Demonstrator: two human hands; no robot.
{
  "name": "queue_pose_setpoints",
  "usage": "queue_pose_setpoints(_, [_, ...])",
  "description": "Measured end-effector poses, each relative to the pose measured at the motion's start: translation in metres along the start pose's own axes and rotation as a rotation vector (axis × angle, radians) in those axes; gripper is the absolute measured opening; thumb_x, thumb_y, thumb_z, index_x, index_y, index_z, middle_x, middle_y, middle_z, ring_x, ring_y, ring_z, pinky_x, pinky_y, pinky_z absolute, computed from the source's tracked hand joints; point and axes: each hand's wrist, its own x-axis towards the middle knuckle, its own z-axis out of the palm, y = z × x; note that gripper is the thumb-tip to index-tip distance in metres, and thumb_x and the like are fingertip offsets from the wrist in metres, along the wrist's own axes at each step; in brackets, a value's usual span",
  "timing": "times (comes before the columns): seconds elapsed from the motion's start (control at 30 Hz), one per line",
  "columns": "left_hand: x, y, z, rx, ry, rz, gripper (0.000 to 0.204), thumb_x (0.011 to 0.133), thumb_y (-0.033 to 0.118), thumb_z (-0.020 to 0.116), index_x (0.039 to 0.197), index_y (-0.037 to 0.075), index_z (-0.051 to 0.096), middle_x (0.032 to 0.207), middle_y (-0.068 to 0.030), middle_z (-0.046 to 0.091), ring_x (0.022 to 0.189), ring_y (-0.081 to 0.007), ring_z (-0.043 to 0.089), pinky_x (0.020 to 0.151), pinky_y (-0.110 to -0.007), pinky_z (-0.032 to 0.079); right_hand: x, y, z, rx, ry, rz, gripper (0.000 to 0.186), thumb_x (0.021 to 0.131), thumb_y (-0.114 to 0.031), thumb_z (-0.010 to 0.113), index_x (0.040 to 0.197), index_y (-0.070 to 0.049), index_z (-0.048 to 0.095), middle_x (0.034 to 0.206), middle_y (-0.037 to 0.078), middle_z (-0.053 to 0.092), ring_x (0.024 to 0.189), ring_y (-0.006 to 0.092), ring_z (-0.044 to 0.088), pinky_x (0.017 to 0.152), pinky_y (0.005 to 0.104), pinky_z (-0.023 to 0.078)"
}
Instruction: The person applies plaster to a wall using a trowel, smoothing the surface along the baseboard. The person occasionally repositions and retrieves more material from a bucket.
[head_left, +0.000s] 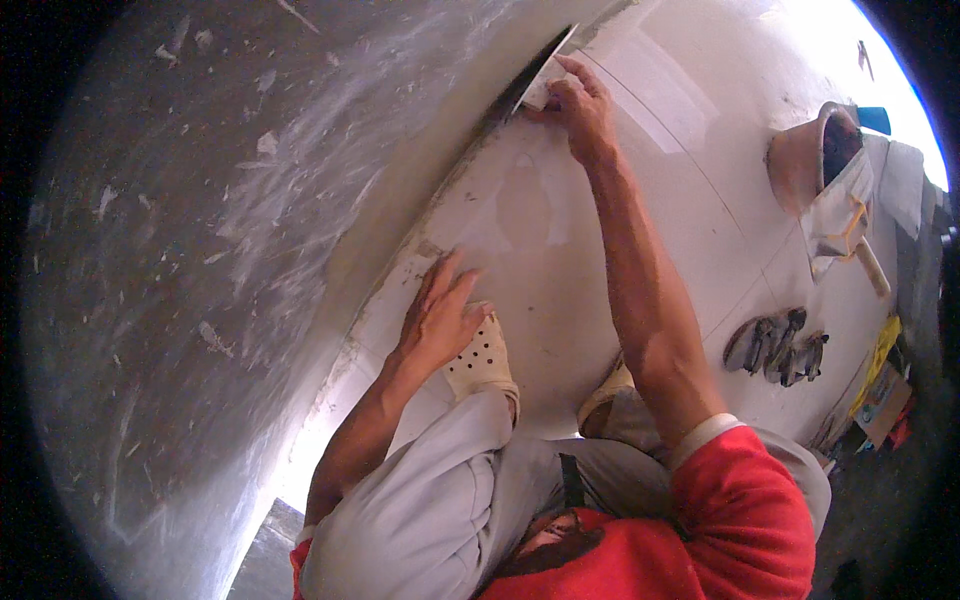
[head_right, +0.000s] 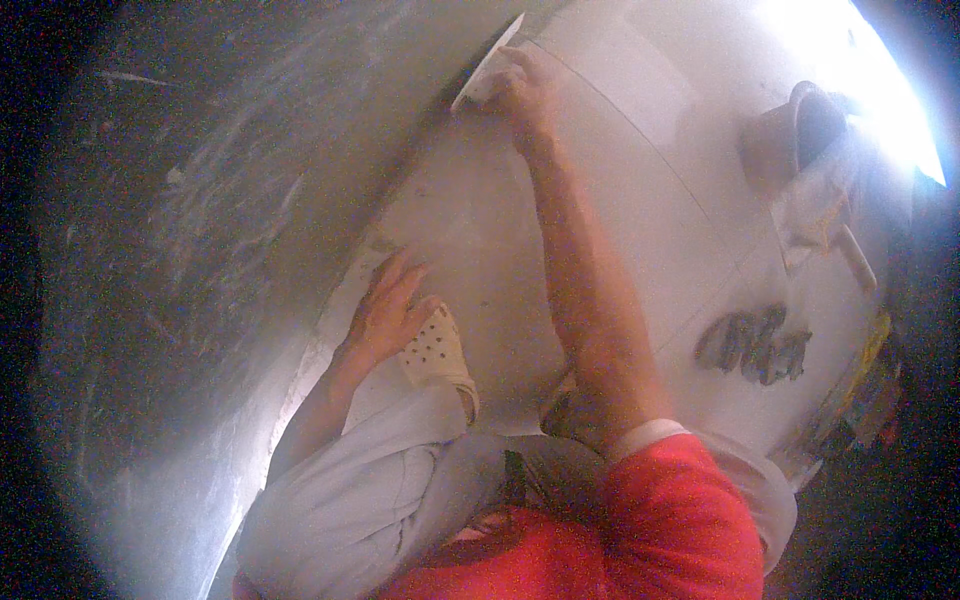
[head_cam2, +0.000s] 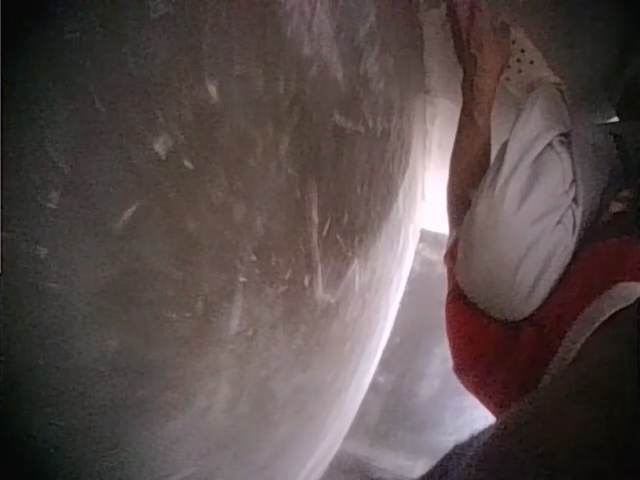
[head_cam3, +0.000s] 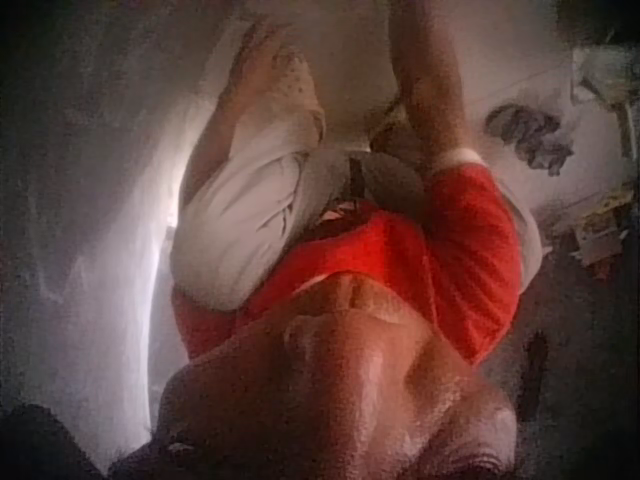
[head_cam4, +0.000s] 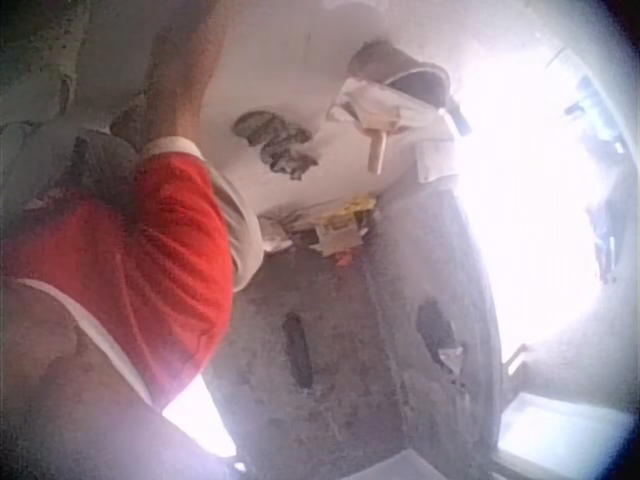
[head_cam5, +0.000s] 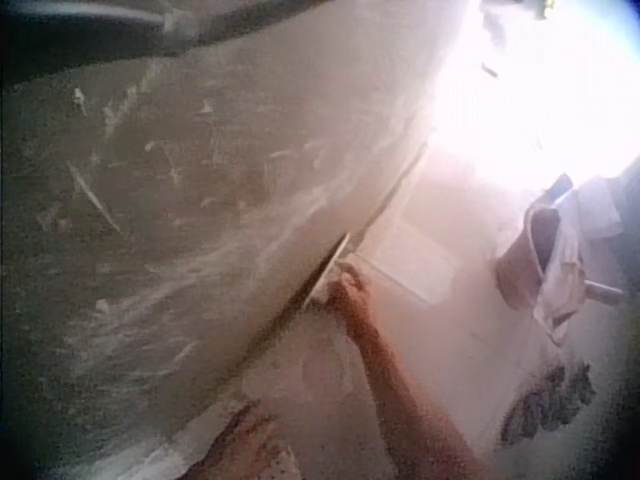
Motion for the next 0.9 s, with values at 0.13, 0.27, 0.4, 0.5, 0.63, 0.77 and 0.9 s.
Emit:
queue_pose_setpoints(0.13, [0.000, 0.000, 0.000, 0.033, -0.009, -0.008, 0.050, 0.092, 0.023, 0.076, 0.133, 0.000, 0.061, 0.157, -0.0276, 0.039, 0.145, -0.0457, 0.040, 0.119, -0.051, 0.037, -0.019, 0.018, 0.017, 0.041, 0.014, 0.015, 0.048, 0.092, -0.006, 0.064, 0.139, -0.002, 0.057, 0.085, 0.002, 0.056, 0.074, 0.0149, 0.060, 0.077, 0.0418, 0.067])
queue_pose_setpoints(0.27, [-0.001, -0.001, 0.002, 0.087, -0.057, -0.034, 0.050, 0.095, 0.028, 0.071, 0.137, 0.003, 0.061, 0.160, -0.0241, 0.038, 0.148, -0.0444, 0.035, 0.122, -0.050, 0.033, -0.063, 0.051, 0.046, -0.022, -0.008, -0.025, 0.046, 0.094, -0.006, 0.064, 0.139, -0.005, 0.056, 0.087, 0.002, 0.056, 0.075, 0.0129, 0.060, 0.067, 0.0344, 0.062])
queue_pose_setpoints(0.4, [-0.010, 0.002, 0.012, 0.121, -0.074, -0.015, 0.049, 0.092, 0.023, 0.074, 0.131, -0.004, 0.063, 0.159, -0.0272, 0.037, 0.148, -0.0456, 0.035, 0.122, -0.051, 0.033, -0.130, 0.073, 0.071, -0.230, -0.026, -0.068, 0.042, 0.096, -0.006, 0.061, 0.138, -0.005, 0.057, 0.088, 0.002, 0.055, 0.079, 0.0113, 0.058, 0.068, 0.0316, 0.058])
queue_pose_setpoints(0.5, [-0.018, -0.001, 0.015, 0.123, -0.101, -0.004, 0.048, 0.092, 0.023, 0.074, 0.131, -0.003, 0.063, 0.160, -0.0268, 0.036, 0.149, -0.0451, 0.033, 0.122, -0.050, 0.033, -0.135, 0.064, 0.067, -0.050, 0.036, -0.038, 0.045, 0.096, -0.006, 0.059, 0.140, -0.005, 0.056, 0.090, 0.002, 0.056, 0.079, 0.0114, 0.058, 0.069, 0.0313, 0.059])
queue_pose_setpoints(0.63, [-0.021, -0.003, 0.014, 0.110, -0.111, -0.011, 0.048, 0.092, 0.023, 0.074, 0.131, -0.002, 0.064, 0.160, -0.0253, 0.037, 0.149, -0.0438, 0.033, 0.122, -0.050, 0.033, -0.083, 0.026, 0.026, 0.093, 0.098, 0.019, 0.048, 0.095, -0.005, 0.058, 0.143, -0.004, 0.053, 0.091, 0.003, 0.056, 0.079, 0.0130, 0.059, 0.072, 0.0342, 0.064])
queue_pose_setpoints(0.77, [-0.018, -0.002, 0.013, 0.059, -0.080, -0.026, 0.046, 0.092, 0.023, 0.075, 0.130, -0.001, 0.064, 0.159, -0.0232, 0.038, 0.149, -0.0420, 0.035, 0.121, -0.050, 0.035, -0.060, 0.010, 0.009, 0.009, 0.087, 0.048, 0.045, 0.092, -0.010, 0.058, 0.137, -0.011, 0.059, 0.102, 0.013, 0.067, 0.083, 0.0192, 0.063, 0.069, 0.0348, 0.056])
queue_pose_setpoints(0.9, [-0.018, -0.004, 0.014, 0.062, -0.080, -0.018, 0.045, 0.091, 0.022, 0.075, 0.129, -0.001, 0.065, 0.158, -0.0235, 0.040, 0.148, -0.0419, 0.036, 0.120, -0.050, 0.036, -0.056, 0.016, 0.014, -0.059, 0.047, 0.007, 0.047, 0.092, -0.007, 0.059, 0.139, -0.008, 0.057, 0.098, 0.011, 0.066, 0.082, 0.0186, 0.063, 0.072, 0.0361, 0.059])
